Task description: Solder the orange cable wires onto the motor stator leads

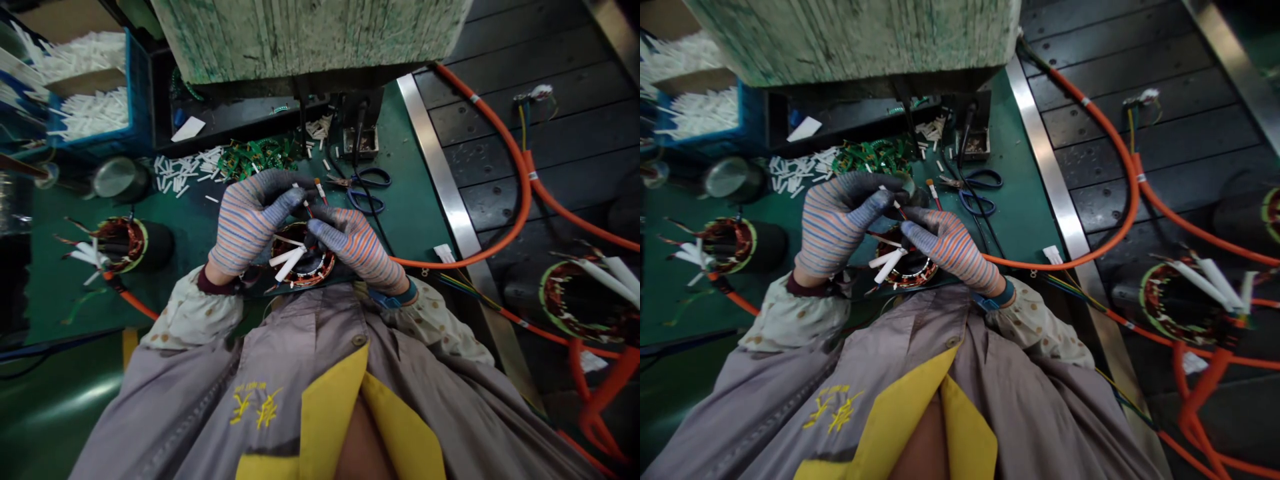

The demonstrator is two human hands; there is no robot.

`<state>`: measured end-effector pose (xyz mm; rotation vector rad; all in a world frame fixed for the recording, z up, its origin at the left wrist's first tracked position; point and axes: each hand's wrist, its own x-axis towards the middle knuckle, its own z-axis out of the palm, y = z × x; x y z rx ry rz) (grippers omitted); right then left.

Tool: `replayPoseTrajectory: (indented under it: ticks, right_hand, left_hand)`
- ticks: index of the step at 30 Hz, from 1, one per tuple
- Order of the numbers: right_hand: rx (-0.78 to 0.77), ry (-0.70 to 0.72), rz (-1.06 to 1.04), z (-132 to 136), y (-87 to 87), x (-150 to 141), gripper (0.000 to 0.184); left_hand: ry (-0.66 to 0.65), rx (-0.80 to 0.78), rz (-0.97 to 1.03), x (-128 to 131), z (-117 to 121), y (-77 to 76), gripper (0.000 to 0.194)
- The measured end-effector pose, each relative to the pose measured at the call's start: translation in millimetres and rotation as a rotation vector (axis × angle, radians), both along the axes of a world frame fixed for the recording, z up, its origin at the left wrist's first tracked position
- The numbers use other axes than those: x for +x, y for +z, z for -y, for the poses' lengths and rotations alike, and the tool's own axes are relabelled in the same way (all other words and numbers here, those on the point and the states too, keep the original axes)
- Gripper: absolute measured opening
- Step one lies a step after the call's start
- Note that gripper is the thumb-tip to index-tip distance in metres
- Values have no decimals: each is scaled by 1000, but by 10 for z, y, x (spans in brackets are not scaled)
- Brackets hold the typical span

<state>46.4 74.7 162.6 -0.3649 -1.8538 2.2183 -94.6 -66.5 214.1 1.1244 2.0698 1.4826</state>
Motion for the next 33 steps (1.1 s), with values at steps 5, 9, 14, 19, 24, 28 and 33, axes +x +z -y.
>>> replayPoseTrajectory:
  ticks: [5, 9, 14, 19, 24, 28, 33]
  right_hand:
    - [-1, 9, 7, -28, 29, 30, 51]
    - [-21, 38, 40, -49, 50, 39, 51]
    - [-65, 129, -12, -87, -96, -9, 59]
    - [492, -66, -103, -91, -397, 372, 70]
    - [1153, 31, -4, 94, -695, 805, 115]
    - [1273, 121, 75, 93, -833, 540, 100]
    - [1135, 20, -40, 41, -758, 222, 92]
  left_hand:
    - [12, 0, 27, 17, 9, 6, 45]
    - [-60, -7, 70, -2, 6, 1, 53]
    - [-88, -138, -36, -20, -76, 59, 54]
    - [-163, -254, -204, 55, -6, 28, 46]
    - [-194, -220, -404, 121, 309, -122, 30]
    - [-231, -213, -354, -48, 420, -162, 32]
    - [-231, -259, -312, -180, 464, 22, 50]
